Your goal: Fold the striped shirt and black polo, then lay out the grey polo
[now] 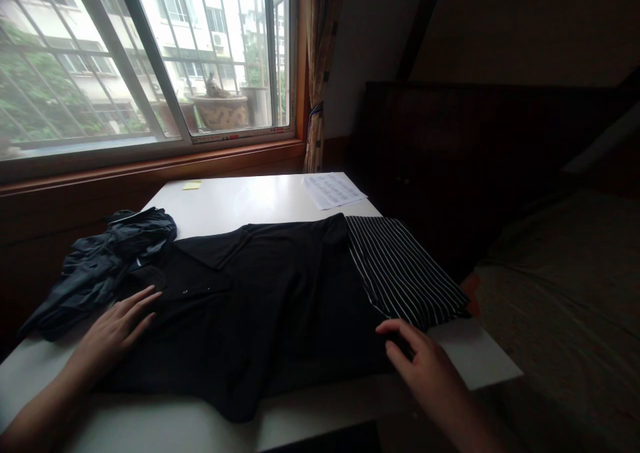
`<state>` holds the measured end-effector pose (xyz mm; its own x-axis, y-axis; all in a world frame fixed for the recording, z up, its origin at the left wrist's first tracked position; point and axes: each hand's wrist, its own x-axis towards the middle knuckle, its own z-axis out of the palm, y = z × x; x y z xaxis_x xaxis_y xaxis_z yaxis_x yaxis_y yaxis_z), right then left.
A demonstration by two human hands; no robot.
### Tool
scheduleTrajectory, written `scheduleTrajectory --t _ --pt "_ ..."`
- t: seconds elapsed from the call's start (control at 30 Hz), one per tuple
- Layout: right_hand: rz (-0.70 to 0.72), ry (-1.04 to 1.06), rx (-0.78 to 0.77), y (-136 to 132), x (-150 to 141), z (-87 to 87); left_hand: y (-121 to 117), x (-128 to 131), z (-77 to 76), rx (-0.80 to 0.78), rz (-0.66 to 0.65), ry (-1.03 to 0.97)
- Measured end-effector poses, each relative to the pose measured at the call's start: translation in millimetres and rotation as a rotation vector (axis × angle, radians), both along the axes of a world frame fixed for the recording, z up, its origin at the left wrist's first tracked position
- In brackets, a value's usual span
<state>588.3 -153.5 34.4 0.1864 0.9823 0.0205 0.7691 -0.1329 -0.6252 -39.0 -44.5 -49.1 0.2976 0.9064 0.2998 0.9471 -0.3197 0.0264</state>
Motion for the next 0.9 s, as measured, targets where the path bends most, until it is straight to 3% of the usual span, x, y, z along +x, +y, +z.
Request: scheduleTrajectory --t 0.1,0.23,0.43,0.73,0.8,0.9 --pt "-0.017 0.052 0.078 -2 21 24.2 -3 2 1.3 0.005 0.001 0.008" --pt "-0.055 0.071 0.107 -12 46 35.8 -7 3 0.4 0.002 0.044 0.028" --pt "-0.055 0.13 0.044 -19 63 26.8 -14 1 1.9 -0.074 0.116 0.045" --pt "0.157 0.055 -0.275 -12 76 -15.7 -14 -13 1.9 -0.041 0.05 0.002" --pt "0.185 0.034 -0.317 -9 81 -11.7 -14 -14 1.6 -0.028 0.043 -0.003" --pt "0.27 0.003 -0.384 5 85 8.6 -15 -12 1.4 -0.008 0.046 -0.002"
